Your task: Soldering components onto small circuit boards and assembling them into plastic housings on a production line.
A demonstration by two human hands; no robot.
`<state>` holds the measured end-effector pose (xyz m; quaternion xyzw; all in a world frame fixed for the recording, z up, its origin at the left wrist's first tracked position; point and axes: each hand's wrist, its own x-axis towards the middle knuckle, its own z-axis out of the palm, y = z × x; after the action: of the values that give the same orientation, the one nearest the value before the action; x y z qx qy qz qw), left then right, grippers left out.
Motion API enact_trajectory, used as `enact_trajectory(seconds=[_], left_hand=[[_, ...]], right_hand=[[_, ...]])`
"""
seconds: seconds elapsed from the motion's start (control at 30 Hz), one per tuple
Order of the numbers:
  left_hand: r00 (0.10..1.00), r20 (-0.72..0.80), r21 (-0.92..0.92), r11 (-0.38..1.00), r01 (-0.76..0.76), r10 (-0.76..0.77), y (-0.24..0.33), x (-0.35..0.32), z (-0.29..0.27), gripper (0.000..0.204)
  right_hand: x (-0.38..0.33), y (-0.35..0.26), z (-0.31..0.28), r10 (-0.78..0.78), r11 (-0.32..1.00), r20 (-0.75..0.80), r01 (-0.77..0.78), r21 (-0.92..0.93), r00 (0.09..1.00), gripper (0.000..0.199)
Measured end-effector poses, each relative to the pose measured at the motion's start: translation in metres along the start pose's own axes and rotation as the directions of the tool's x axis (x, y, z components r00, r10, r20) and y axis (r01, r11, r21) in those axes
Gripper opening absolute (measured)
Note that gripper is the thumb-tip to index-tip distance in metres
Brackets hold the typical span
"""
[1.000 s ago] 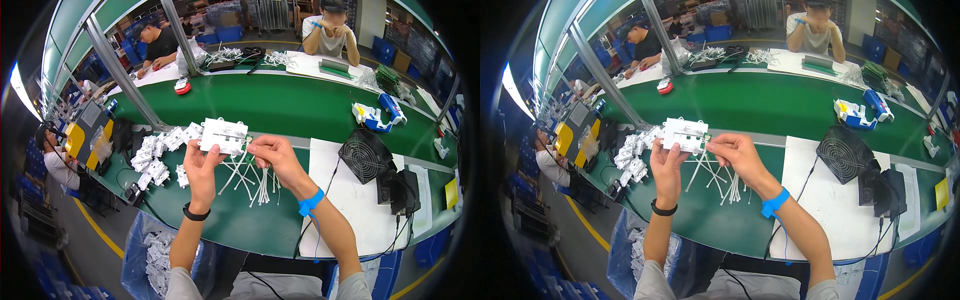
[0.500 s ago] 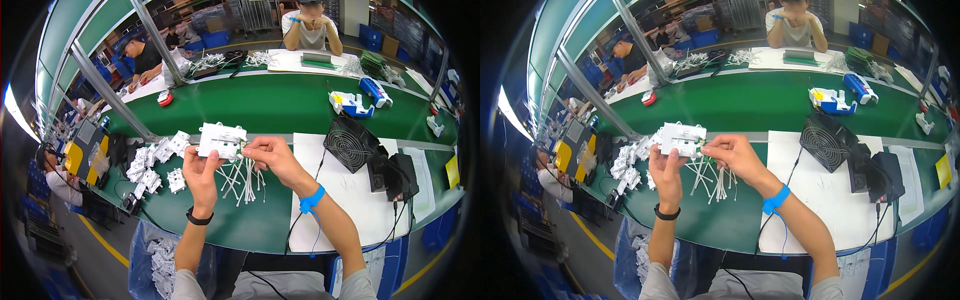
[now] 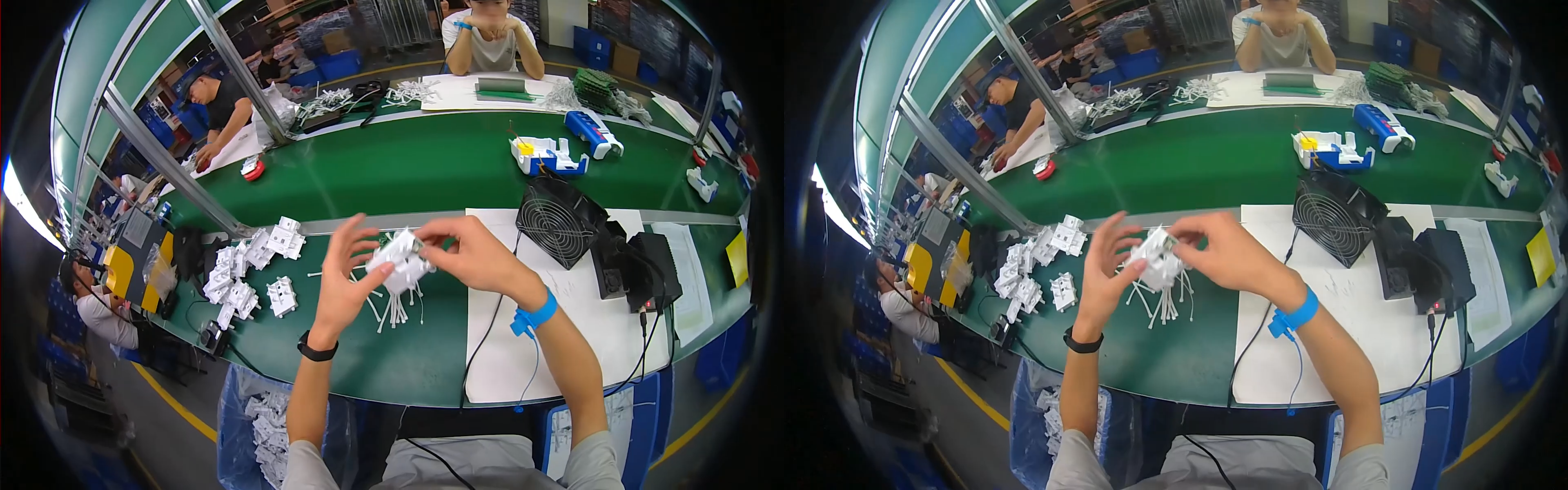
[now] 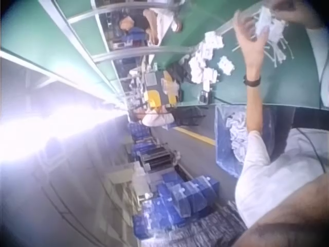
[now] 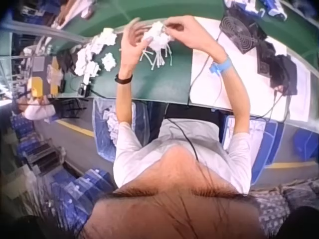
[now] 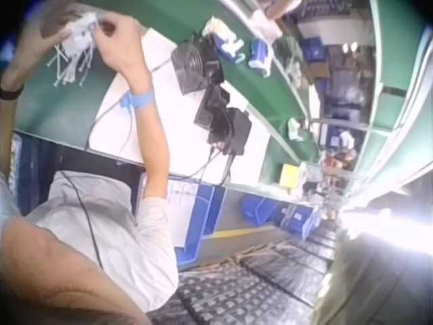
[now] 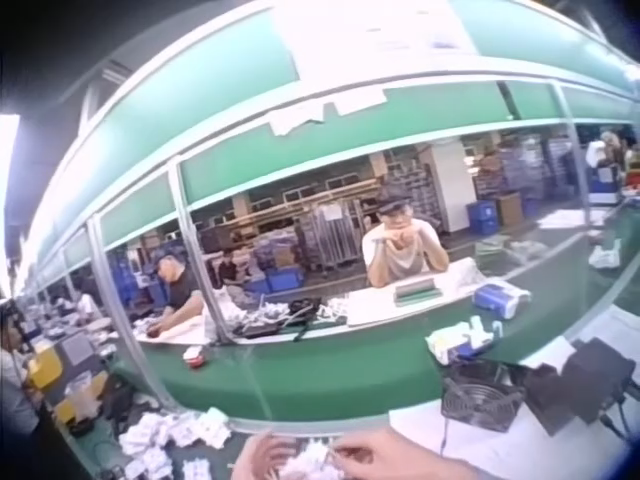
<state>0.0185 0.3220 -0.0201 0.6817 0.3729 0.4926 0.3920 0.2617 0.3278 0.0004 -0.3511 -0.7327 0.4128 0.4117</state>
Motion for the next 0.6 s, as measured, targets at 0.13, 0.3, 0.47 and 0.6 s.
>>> enact_trajectory(seconds=[0.13,0.3,0.47,0.6], left_hand=[[0.994,0.077,0.031,0.997,0.072,-0.075,0.012,0.003,0.041,0.025],[0.998,-0.067,0.001,1.0,0.005,-0.005,0.0,0.019,0.079,0.016],[0.988,-0.156,-0.072,0.997,0.006,-0.017,-0.002,0.031,0.143,0.014],[0.985,0.021,-0.306,0.937,0.169,-0.17,-0.004,0.019,0.204,0.016]], right_hand=[[-0.017,-0.016,-0.008,0.1,0.995,0.014,-0.1,0.016,0.995,0.026],[-0.038,-0.002,-0.034,0.334,0.937,-0.109,-0.317,0.146,0.936,0.022],[-0.092,0.008,-0.028,0.051,0.975,-0.602,-0.172,-0.144,0.797,0.011],[-0.127,0.021,-0.002,-0.013,0.98,-0.672,-0.125,-0.157,0.74,0.008]])
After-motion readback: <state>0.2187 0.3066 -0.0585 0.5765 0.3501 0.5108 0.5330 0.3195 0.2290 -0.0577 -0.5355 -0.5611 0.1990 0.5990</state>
